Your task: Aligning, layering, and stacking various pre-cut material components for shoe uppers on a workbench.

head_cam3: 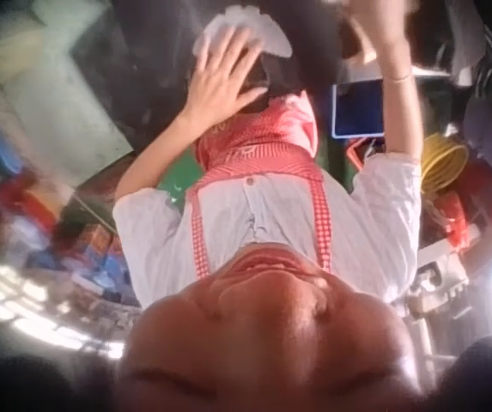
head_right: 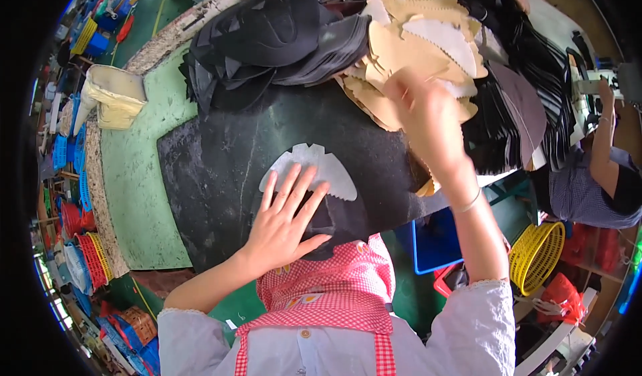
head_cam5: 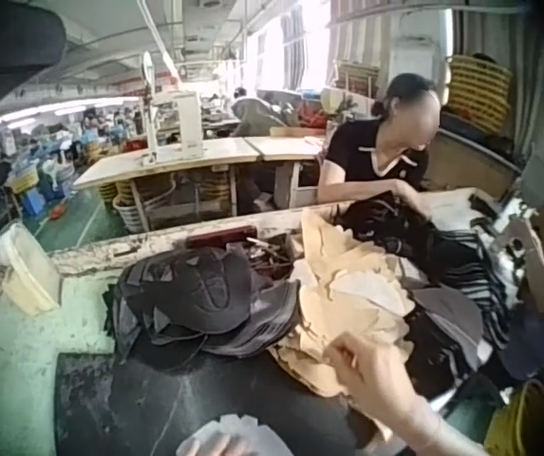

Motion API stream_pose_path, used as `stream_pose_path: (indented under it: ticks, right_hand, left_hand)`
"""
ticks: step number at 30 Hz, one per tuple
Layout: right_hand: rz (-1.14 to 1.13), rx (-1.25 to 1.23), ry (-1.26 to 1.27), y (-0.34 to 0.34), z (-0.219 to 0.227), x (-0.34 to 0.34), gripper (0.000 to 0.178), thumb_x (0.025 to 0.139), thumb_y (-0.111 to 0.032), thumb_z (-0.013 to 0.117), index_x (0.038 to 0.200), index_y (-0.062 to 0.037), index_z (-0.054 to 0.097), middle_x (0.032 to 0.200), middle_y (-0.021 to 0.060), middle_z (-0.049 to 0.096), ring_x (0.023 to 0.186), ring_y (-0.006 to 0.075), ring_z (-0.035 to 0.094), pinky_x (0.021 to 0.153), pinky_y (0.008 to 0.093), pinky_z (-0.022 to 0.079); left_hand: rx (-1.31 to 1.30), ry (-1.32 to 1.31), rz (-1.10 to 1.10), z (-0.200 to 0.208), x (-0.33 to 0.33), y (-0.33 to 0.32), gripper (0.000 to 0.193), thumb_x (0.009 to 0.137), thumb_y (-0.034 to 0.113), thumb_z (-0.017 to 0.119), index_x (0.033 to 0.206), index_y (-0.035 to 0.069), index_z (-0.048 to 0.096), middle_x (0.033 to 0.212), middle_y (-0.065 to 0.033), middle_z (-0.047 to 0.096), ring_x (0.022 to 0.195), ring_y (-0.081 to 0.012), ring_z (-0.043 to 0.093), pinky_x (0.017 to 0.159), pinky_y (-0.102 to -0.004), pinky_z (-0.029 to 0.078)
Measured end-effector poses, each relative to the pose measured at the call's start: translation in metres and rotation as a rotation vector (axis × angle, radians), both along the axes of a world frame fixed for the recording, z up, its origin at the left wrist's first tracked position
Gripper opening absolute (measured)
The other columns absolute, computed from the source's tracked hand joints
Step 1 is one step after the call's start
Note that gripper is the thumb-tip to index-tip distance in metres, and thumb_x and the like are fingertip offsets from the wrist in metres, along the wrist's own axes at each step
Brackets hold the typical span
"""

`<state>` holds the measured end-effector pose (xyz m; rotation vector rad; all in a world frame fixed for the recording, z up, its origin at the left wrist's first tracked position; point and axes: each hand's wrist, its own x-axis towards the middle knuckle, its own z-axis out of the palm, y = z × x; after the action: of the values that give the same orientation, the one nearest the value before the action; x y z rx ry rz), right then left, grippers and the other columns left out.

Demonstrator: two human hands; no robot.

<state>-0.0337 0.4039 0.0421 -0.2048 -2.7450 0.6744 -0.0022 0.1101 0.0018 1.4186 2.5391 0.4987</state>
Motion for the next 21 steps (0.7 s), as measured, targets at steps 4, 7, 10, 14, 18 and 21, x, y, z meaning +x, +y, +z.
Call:
stream_pose_path:
  ticks: [4,7,10,14,18,21]
  right_hand:
    - [-0.046,0.315,0.157,0.063,-0.031,-0.025,0.041,0.088,-0.026,0.071,0.12,-0.0023,0.06,0.124,0.0164,0.062,0.121,0.0355,0.054,0.104,0.0438,0.042]
    - [-0.073,0.382,0.129,0.067,-0.04,-0.033,0.045,0.084,-0.024,0.076,0.119,-0.0015,0.058,0.127,0.0126,0.059,0.122,0.0343,0.051,0.103,0.0472,0.039]
    - [-0.166,0.306,0.115,0.046,-0.019,-0.037,0.04,0.073,-0.016,0.082,0.1,-0.0069,0.054,0.109,0.0114,0.058,0.105,0.034,0.053,0.091,0.0443,0.037]
    - [-0.118,-0.034,0.212,0.061,-0.021,-0.023,0.032,0.08,-0.011,0.078,0.103,-0.0025,0.057,0.091,0.0153,0.065,0.086,0.0356,0.061,0.08,0.0392,0.049]
    - [-0.102,-0.578,0.161,0.09,-0.02,-0.006,0.032,0.092,-0.01,0.071,0.117,0.0033,0.057,0.097,0.0091,0.07,0.085,0.0077,0.06,0.076,0.0268,0.052]
    - [-0.088,-0.584,0.102,0.093,-0.021,-0.003,0.031,0.094,-0.011,0.07,0.117,0.0043,0.057,0.097,0.0059,0.07,0.087,0.0057,0.059,0.075,0.0254,0.052]
  left_hand:
    - [0.29,-0.042,0.083,0.023,-0.039,0.023,0.053,0.09,0.039,0.067,0.136,0.015,0.059,0.152,-0.0162,0.043,0.146,-0.0382,0.033,0.119,-0.0577,0.022]
    - [0.458,0.256,0.172,0.04,-0.117,0.046,0.055,0.082,0.022,0.076,0.134,0.015,0.06,0.15,-0.0126,0.047,0.146,-0.0356,0.033,0.119,-0.0579,0.022]
    - [0.381,0.397,0.222,0.022,-0.187,0.057,0.064,0.08,0.026,0.079,0.138,0.015,0.055,0.148,-0.0145,0.048,0.145,-0.0347,0.035,0.118,-0.0578,0.026]
    - [0.276,0.363,0.217,-0.007,-0.218,0.051,0.047,0.084,0.026,0.075,0.129,0.015,0.066,0.142,-0.0072,0.058,0.139,-0.0283,0.046,0.119,-0.0484,0.029]
    - [0.34,0.227,0.26,0.003,-0.215,0.055,0.035,0.089,0.023,0.07,0.124,0.017,0.07,0.139,-0.0072,0.061,0.139,-0.0268,0.047,0.119,-0.0483,0.029]
    - [0.275,0.022,0.258,0.01,-0.224,0.049,0.036,0.095,0.029,0.063,0.129,0.016,0.068,0.141,-0.0077,0.06,0.142,-0.0272,0.043,0.12,-0.0469,0.026]
